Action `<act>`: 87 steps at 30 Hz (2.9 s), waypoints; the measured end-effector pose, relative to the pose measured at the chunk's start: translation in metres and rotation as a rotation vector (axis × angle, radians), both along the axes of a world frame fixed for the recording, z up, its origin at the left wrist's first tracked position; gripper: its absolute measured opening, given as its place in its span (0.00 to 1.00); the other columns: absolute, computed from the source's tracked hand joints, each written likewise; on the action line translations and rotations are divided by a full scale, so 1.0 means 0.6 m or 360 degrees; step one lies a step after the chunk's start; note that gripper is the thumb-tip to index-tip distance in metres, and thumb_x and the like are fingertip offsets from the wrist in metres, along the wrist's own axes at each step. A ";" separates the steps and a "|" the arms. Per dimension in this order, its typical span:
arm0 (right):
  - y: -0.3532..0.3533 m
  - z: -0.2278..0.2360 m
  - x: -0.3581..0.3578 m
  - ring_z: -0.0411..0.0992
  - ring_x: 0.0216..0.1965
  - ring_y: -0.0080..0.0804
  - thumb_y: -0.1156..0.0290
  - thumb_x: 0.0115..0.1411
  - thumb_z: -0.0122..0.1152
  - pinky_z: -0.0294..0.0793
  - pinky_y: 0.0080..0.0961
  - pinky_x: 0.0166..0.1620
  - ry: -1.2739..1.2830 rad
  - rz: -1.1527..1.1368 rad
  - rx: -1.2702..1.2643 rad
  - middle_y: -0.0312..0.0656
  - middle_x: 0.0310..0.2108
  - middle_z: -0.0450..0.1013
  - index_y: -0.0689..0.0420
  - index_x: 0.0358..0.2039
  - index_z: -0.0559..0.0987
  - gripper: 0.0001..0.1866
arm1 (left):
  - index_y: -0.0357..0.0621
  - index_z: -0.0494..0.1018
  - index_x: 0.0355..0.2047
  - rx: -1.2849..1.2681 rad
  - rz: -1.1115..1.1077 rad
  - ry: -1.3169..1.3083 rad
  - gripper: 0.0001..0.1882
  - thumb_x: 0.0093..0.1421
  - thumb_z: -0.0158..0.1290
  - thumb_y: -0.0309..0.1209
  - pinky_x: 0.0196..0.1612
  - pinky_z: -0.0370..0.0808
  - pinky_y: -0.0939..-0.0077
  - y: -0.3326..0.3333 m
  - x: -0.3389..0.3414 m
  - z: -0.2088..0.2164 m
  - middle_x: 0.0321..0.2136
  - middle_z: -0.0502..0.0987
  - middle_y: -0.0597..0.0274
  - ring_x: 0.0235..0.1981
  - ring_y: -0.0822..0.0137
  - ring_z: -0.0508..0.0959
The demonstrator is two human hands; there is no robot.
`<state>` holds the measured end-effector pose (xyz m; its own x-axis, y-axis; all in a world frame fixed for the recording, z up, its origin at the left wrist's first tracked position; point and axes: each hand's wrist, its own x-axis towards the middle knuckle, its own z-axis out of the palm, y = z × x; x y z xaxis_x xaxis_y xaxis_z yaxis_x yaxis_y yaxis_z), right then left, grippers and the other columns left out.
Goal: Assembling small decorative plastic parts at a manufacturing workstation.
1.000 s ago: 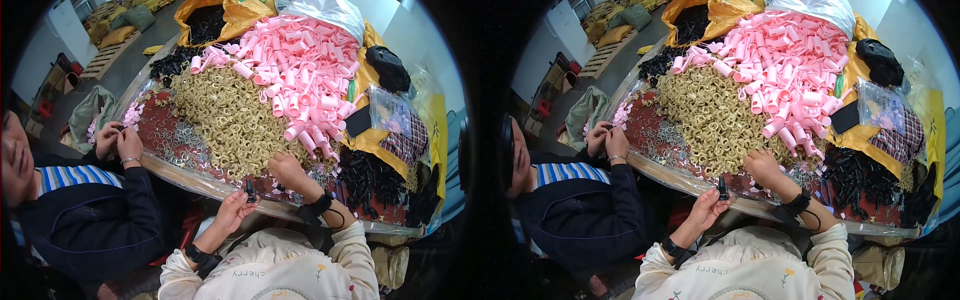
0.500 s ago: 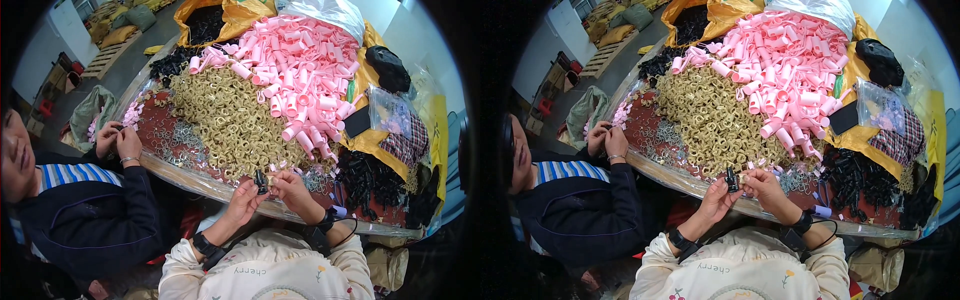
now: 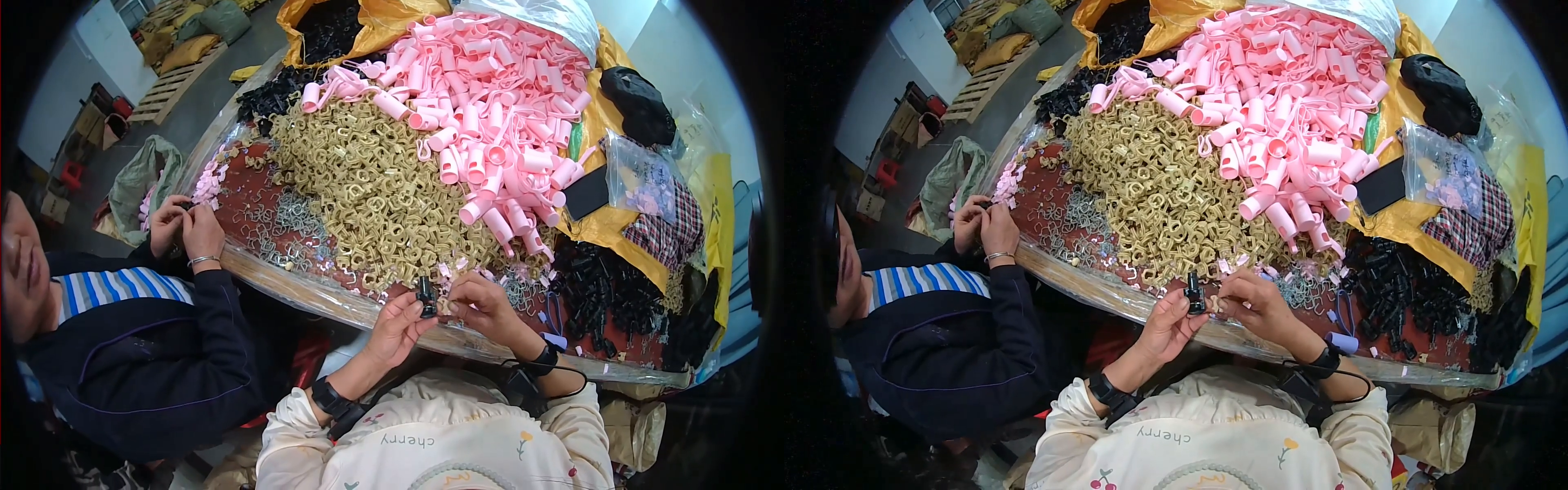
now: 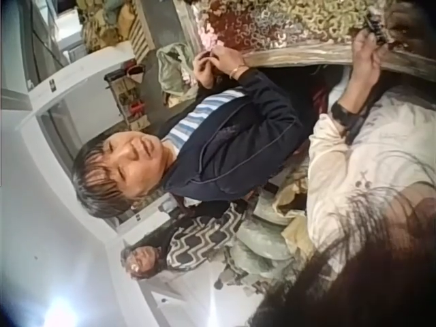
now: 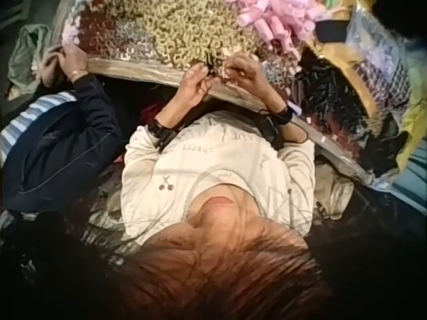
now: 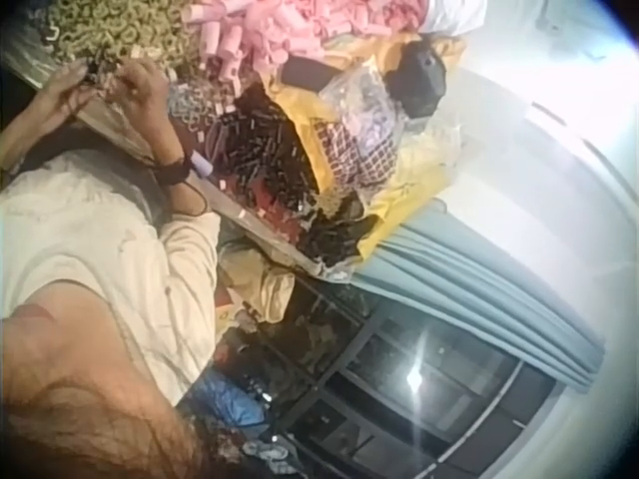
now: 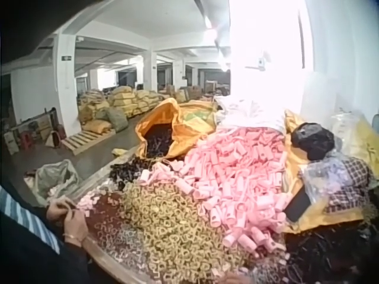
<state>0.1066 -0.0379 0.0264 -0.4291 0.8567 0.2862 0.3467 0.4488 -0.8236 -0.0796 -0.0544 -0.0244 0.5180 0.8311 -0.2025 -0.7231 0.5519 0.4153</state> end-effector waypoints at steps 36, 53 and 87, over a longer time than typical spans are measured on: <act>0.002 -0.044 0.083 0.65 0.28 0.41 0.73 0.44 0.55 0.64 0.32 0.32 -0.1061 -0.0567 0.0422 0.43 0.26 0.64 0.58 0.27 0.72 0.07 | 0.33 0.67 0.38 0.0012 -0.0202 0.0369 0.11 0.56 0.45 0.26 0.33 0.76 0.83 0.003 -0.020 0.008 0.32 0.74 0.54 0.33 0.66 0.76; 0.024 -0.086 0.079 0.66 0.28 0.41 0.75 0.44 0.51 0.64 0.33 0.31 -0.1440 -0.0737 0.0333 0.42 0.25 0.63 0.56 0.23 0.68 0.04 | 0.33 0.67 0.37 -0.0014 -0.0208 0.0334 0.10 0.55 0.45 0.24 0.34 0.75 0.85 -0.001 -0.013 0.011 0.33 0.73 0.55 0.34 0.66 0.76; -0.034 -0.084 0.095 0.65 0.31 0.40 0.72 0.39 0.55 0.63 0.36 0.34 -0.0850 -0.0935 0.0419 0.42 0.24 0.65 0.56 0.17 0.72 0.03 | 0.36 0.65 0.40 -0.0025 -0.0228 0.0514 0.13 0.54 0.47 0.27 0.36 0.76 0.78 -0.012 0.022 0.005 0.32 0.73 0.55 0.32 0.65 0.75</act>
